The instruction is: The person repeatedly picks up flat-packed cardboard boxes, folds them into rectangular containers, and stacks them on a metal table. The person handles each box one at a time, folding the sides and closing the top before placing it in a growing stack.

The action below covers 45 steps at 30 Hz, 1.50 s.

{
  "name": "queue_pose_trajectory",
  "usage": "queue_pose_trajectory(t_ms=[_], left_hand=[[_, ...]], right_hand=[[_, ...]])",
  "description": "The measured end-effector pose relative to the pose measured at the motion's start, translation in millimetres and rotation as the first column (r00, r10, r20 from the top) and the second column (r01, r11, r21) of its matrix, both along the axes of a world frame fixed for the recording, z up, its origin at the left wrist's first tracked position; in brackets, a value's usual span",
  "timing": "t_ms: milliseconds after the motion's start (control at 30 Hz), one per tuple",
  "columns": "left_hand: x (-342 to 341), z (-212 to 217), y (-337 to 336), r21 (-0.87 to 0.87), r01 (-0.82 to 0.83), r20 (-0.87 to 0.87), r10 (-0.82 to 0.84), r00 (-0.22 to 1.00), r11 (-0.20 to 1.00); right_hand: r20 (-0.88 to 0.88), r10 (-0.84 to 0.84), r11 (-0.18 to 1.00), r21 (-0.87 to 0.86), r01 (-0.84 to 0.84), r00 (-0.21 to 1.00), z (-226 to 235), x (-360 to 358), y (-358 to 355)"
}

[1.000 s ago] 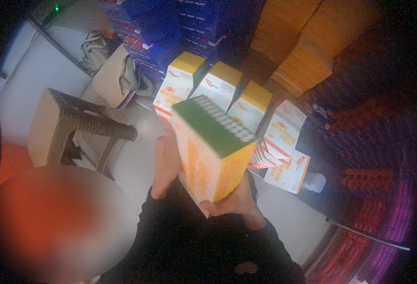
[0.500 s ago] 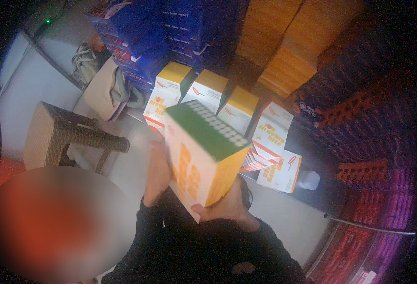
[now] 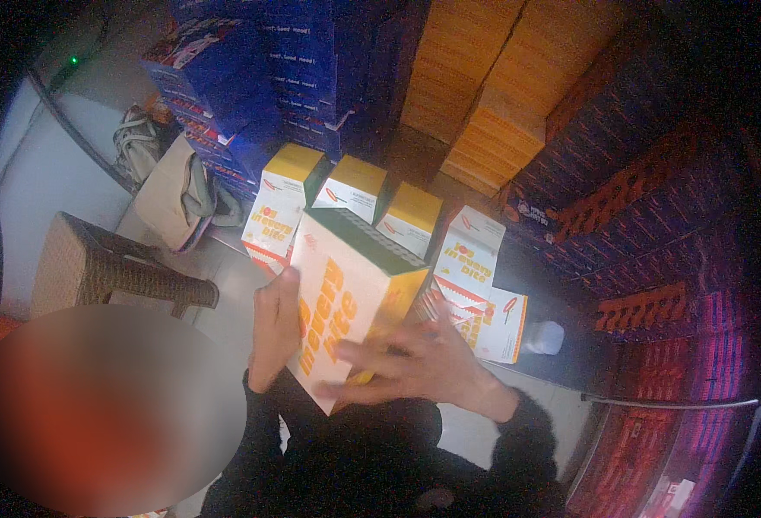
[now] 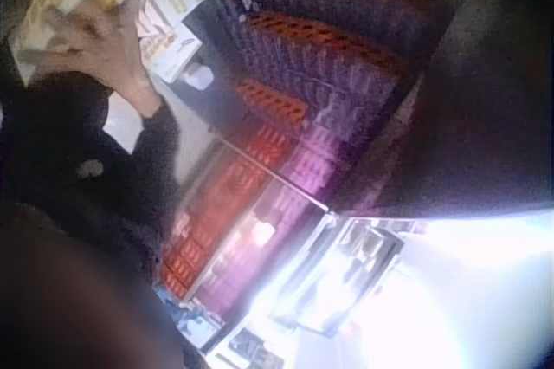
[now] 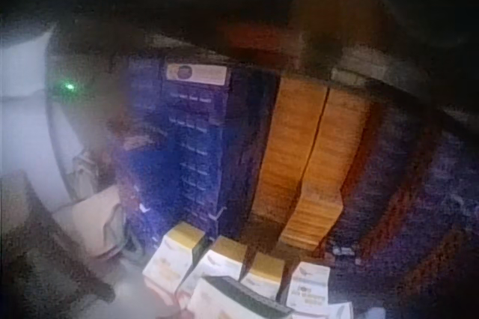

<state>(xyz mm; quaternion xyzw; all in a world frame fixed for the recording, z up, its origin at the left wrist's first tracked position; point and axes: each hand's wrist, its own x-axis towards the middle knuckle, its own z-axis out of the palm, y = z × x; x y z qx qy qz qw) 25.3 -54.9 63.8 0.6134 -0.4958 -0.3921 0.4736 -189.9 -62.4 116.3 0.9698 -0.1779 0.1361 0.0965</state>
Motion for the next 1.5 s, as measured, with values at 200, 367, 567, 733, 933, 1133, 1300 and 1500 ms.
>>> queue_pose_trajectory(t_ms=[200, 367, 567, 733, 933, 1133, 1300, 1500], left_hand=[[12.5, -13.8, -10.1, 0.048, 0.202, 0.118, -0.206, 0.971, 0.978], [36.5, -23.4, -14.1, -0.034, 0.339, -0.307, -0.333, 0.892, 0.940], [-2.4, -35.1, 33.5, 0.092, 0.161, -0.282, -0.129, 0.951, 0.983], [-36.7, -44.7, 59.4, -0.039, 0.187, 0.467, -0.147, 0.872, 0.982], [-33.1, -40.4, 61.6, -0.031, 0.060, 0.344, -0.046, 0.938, 0.998], [-33.6, -41.7, 59.4, -0.026, 0.083, 0.315, -0.071, 0.946, 0.996], [-30.6, -40.9, 59.4, -0.033, 0.094, 0.337, -0.077, 0.938, 0.995], [-28.4, -46.2, 56.4, -0.094, 0.070, 0.314, -0.037, 0.949, 0.993]], right_hand=[[-0.235, 0.208, 0.964, -0.113, -0.239, 0.950, 6.6, -0.9, -13.2], [-0.112, 0.156, 0.979, -0.113, -0.169, 0.981, 24.1, -23.0, -54.9], [0.272, -0.406, 0.846, -0.250, 0.471, 0.872, 25.5, -82.7, -223.1], [0.291, -0.619, 0.663, -0.304, 0.684, 0.729, -32.3, -153.5, -354.0], [0.175, -0.693, 0.612, -0.370, 0.699, 0.699, -102.1, -204.8, -430.7], [0.148, -0.659, 0.587, -0.512, 0.627, 0.737, -111.6, -229.7, -452.1], [0.225, -0.775, 0.344, -0.634, 0.693, 0.590, -88.9, -200.0, -405.9], [0.384, -0.586, 0.673, -0.259, 0.692, 0.714, -105.5, -208.3, -267.8]])
